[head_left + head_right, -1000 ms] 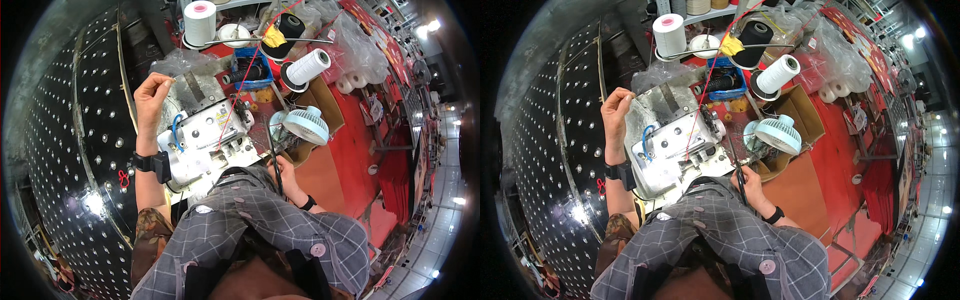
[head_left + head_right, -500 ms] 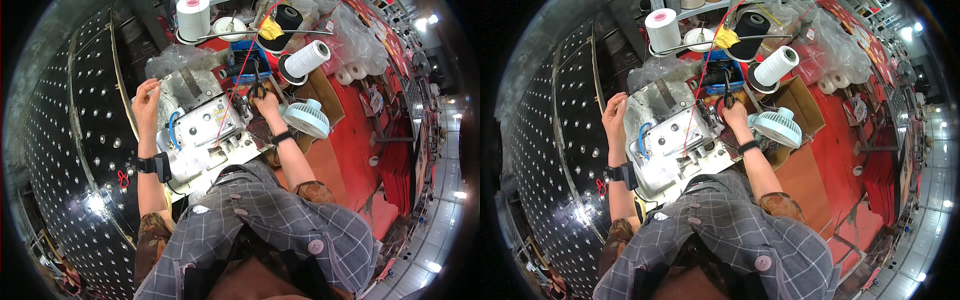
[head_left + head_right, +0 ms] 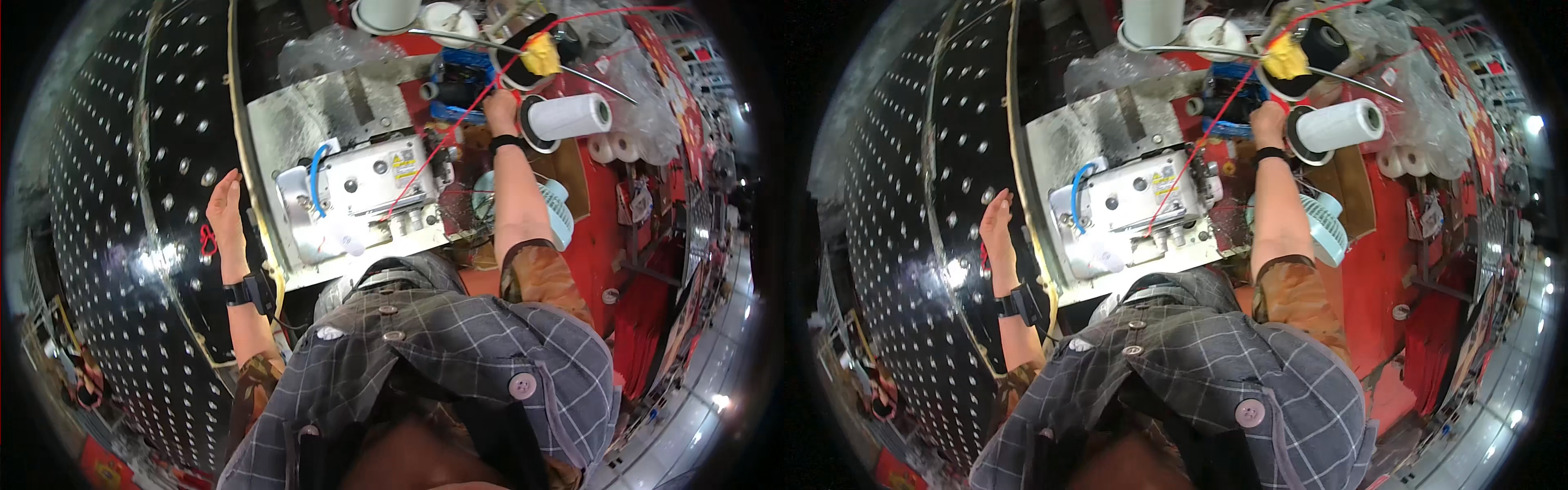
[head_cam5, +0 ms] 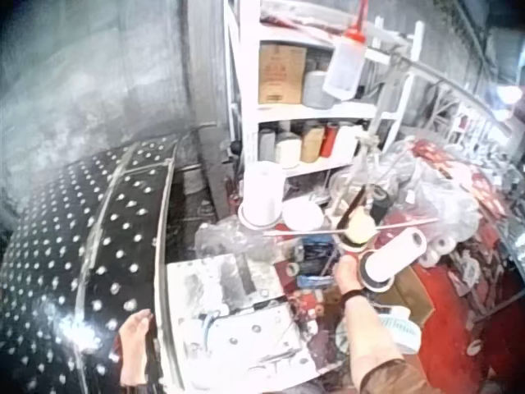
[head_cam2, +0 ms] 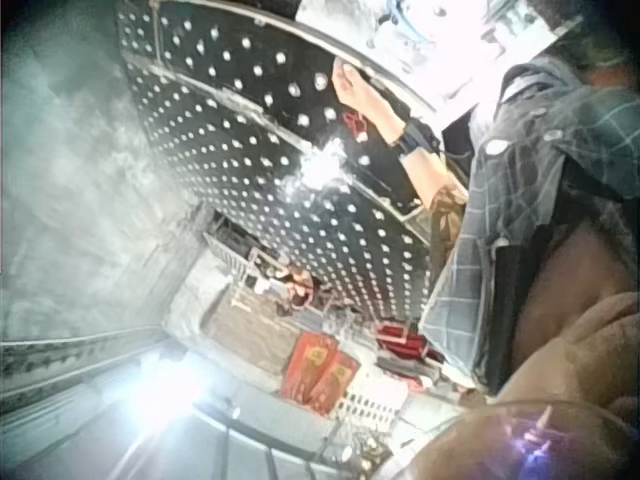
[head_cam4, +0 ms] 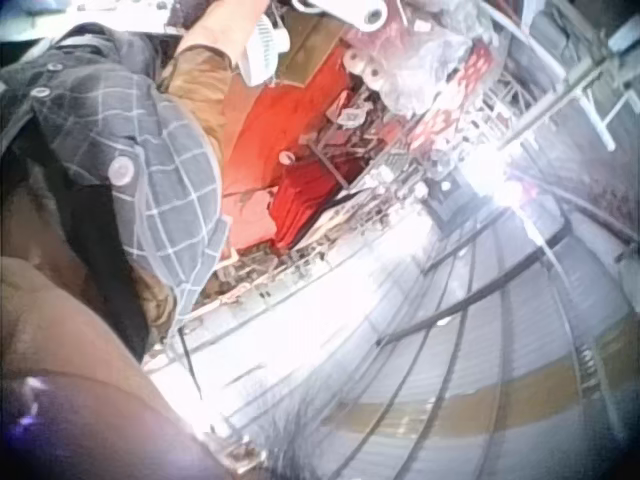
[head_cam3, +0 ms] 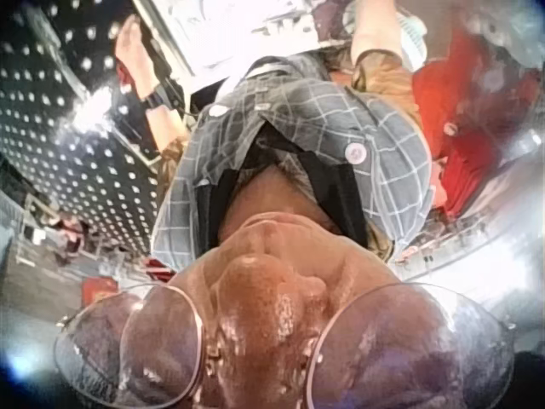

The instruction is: Threading an industrial sewing machine and replacing thread spools.

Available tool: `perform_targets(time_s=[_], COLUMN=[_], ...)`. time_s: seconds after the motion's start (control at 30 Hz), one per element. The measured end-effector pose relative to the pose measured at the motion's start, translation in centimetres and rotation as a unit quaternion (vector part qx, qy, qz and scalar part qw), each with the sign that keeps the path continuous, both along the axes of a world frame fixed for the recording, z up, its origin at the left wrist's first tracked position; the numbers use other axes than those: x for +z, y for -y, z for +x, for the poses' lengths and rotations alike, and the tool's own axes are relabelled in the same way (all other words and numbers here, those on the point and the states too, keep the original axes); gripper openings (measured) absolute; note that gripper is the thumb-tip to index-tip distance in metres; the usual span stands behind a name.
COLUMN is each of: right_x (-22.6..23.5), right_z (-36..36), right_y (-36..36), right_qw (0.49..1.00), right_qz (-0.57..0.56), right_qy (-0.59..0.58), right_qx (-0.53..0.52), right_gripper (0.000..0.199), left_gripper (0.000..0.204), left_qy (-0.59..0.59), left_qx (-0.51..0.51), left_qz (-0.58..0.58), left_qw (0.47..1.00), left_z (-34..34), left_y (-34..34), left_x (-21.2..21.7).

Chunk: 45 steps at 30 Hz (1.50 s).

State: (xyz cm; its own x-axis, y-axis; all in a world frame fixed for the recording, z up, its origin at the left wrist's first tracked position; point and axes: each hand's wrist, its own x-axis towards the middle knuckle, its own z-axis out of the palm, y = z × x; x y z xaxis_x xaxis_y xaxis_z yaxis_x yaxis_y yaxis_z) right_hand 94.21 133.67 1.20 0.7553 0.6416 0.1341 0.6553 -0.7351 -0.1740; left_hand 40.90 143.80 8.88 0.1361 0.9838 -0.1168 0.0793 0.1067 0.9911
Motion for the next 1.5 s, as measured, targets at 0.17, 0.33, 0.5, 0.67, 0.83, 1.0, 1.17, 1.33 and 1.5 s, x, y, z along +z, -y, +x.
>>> perform_targets(time_s=[0.17,0.33,0.5,0.67,0.83,1.0,1.17,1.33,1.5], right_x=[-1.9,-2.0,0.5,0.1,-8.1,-15.9,-20.3,-24.7,-28.6], right_z=[-0.9,-6.4,-17.5,-25.2,-31.3,-42.6,-55.6,-63.9,-71.0], right_y=[0.4,3.4,11.0,23.1,39.1,53.5,59.5,58.8,56.1], right_qw=[0.984,0.984,0.928,0.929,0.945,0.878,0.702,0.711,0.719], right_qz=[0.080,0.148,0.320,0.284,0.165,-0.076,-0.272,-0.335,-0.361], right_qy=[-0.154,-0.102,-0.160,-0.213,-0.269,-0.353,-0.548,-0.567,-0.554], right_qx=[-0.046,0.014,0.102,0.105,-0.080,-0.313,-0.364,-0.246,-0.216], right_gripper=[0.035,0.040,0.033,0.026,0.018,0.019,0.024,0.028,0.031], left_gripper=[0.031,0.027,0.022,0.019,0.052,0.058,0.050,0.051,0.053], left_qy=[-0.057,-0.073,-0.109,-0.363,-0.509,-0.601,-0.563,-0.568,-0.563], left_qx=[0.015,-0.033,-0.080,-0.117,-0.210,-0.223,-0.232,-0.239,-0.276], left_qz=[-0.084,-0.085,0.019,0.283,0.435,0.408,0.444,0.502,0.536], left_qw=[0.995,0.993,0.991,0.880,0.713,0.650,0.658,0.607,0.566], left_z=[-3.1,-3.2,-2.7,-2.2,-2.5,-4.2,-4.6,-2.9,-0.7], left_y=[1.8,2.3,1.9,2.9,3.5,2.2,0.3,0.7,0.6], left_x=[-1.6,-5.0,-8.2,-7.7,-10.0,-13.6,-14.2,-14.7,-15.9])
